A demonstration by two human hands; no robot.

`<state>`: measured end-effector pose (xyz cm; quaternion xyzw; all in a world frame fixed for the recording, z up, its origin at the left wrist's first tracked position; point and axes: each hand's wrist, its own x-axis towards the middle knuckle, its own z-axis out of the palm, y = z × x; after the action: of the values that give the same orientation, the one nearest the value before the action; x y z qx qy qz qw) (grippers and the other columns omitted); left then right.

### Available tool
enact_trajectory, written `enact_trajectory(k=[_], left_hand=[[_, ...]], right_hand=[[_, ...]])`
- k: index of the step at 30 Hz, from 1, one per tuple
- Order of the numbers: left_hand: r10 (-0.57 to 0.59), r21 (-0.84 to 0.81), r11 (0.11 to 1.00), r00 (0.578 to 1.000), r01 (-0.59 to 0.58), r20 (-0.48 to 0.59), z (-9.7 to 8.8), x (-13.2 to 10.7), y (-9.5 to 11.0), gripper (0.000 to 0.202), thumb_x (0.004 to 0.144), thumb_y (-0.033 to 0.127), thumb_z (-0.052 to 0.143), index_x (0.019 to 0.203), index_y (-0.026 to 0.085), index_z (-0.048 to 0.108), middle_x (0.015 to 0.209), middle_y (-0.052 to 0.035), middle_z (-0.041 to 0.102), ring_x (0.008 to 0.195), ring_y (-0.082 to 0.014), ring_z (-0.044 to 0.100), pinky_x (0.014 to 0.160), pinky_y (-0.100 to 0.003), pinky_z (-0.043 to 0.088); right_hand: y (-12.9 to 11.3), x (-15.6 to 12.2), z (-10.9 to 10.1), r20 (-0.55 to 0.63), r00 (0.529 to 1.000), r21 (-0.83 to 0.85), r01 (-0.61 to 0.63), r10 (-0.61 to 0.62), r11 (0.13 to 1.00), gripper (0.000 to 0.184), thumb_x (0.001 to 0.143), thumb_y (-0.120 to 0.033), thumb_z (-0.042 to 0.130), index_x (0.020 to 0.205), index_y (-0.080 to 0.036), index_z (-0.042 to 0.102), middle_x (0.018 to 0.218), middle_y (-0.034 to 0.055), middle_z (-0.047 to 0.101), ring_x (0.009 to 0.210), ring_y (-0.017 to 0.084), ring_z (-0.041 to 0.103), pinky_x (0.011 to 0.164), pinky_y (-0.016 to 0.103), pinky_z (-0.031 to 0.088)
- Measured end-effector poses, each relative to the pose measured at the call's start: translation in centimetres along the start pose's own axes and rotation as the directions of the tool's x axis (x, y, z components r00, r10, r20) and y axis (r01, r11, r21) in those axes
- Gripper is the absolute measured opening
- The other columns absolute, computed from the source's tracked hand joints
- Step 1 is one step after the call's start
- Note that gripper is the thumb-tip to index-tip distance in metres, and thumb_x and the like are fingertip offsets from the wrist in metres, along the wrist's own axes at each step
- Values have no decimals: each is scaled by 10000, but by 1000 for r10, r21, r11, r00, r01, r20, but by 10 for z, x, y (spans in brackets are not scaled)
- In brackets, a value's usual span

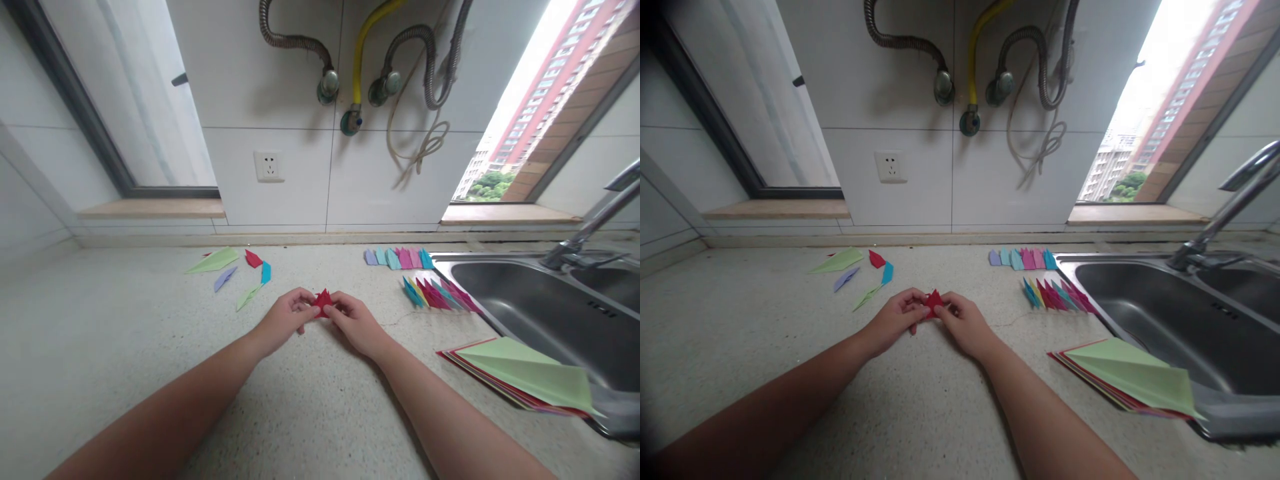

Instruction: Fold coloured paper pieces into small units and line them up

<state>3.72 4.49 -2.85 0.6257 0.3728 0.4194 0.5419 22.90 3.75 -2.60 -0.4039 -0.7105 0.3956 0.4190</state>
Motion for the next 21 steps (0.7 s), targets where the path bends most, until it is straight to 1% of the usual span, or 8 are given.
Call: enact_trajectory(k=[2, 5, 7, 10, 13, 16, 21], left_hand=[[-3, 33, 999, 1000, 3, 27, 2, -2, 3, 325, 788, 419, 688, 985, 175, 605, 838, -35, 627, 633, -112, 534, 477, -195, 386], [1, 100, 995, 1000, -3, 23, 3, -3, 6, 314, 815, 436, 652, 990, 176, 634, 810, -33, 640, 597, -106, 507, 476, -202, 365], [34, 159, 987, 999, -34, 4, 3, -4, 7, 294, 827, 425, 642, 983, 176, 657, 795, -30, 652, 590, -106, 500, 513, -219, 376], [88, 237, 968, 996, -83, -13, 1, -3, 8, 248, 820, 375, 658, 963, 175, 691, 804, -35, 661, 664, -130, 533, 605, -249, 404], [124, 277, 954, 992, -117, -6, 0, -3, 9, 236, 809, 366, 677, 949, 180, 714, 829, -39, 660, 715, -146, 546, 660, -270, 411], [171, 299, 940, 985, -165, 6, 0, -4, 10, 222, 820, 382, 674, 909, 186, 728, 838, -42, 649, 756, -155, 557, 696, -281, 412], [222, 329, 922, 975, -207, -10, -1, -4, 11, 177, 830, 361, 666, 847, 199, 734, 833, -39, 627, 789, -164, 561, 714, -285, 415]], right_hand=[[-1, 1, -1, -22, 1000, -1, 4, -4, 1000, 196, 887, -344, 576, 972, -199, 677, 867, 30, 673, 698, 140, 542, 666, 277, 426], [-4, 1, -2, -52, 999, 16, -10, 11, 1000, 204, 862, -352, 605, 970, -193, 675, 851, 33, 673, 694, 143, 542, 656, 279, 427], [-5, 2, -3, -87, 996, 38, -22, 25, 999, 196, 848, -358, 619, 935, -191, 673, 831, 34, 667, 696, 145, 542, 648, 279, 427], [-4, 3, -4, -116, 992, 81, -47, 56, 996, 191, 836, -373, 634, 869, -189, 669, 766, 25, 644, 670, 141, 529, 616, 271, 416], [-3, 4, -4, -88, 994, 119, -53, 64, 991, 199, 825, -380, 650, 848, -184, 669, 736, 16, 632, 652, 136, 521, 605, 267, 406], [-2, 3, -3, -77, 996, 116, -46, 55, 992, 191, 815, -369, 664, 841, -180, 671, 719, 11, 625, 640, 131, 508, 602, 265, 395], [-6, 1, -4, -49, 996, 116, -63, 69, 991, 190, 811, -368, 664, 785, -181, 658, 646, -7, 577, 614, 129, 482, 587, 261, 376]])
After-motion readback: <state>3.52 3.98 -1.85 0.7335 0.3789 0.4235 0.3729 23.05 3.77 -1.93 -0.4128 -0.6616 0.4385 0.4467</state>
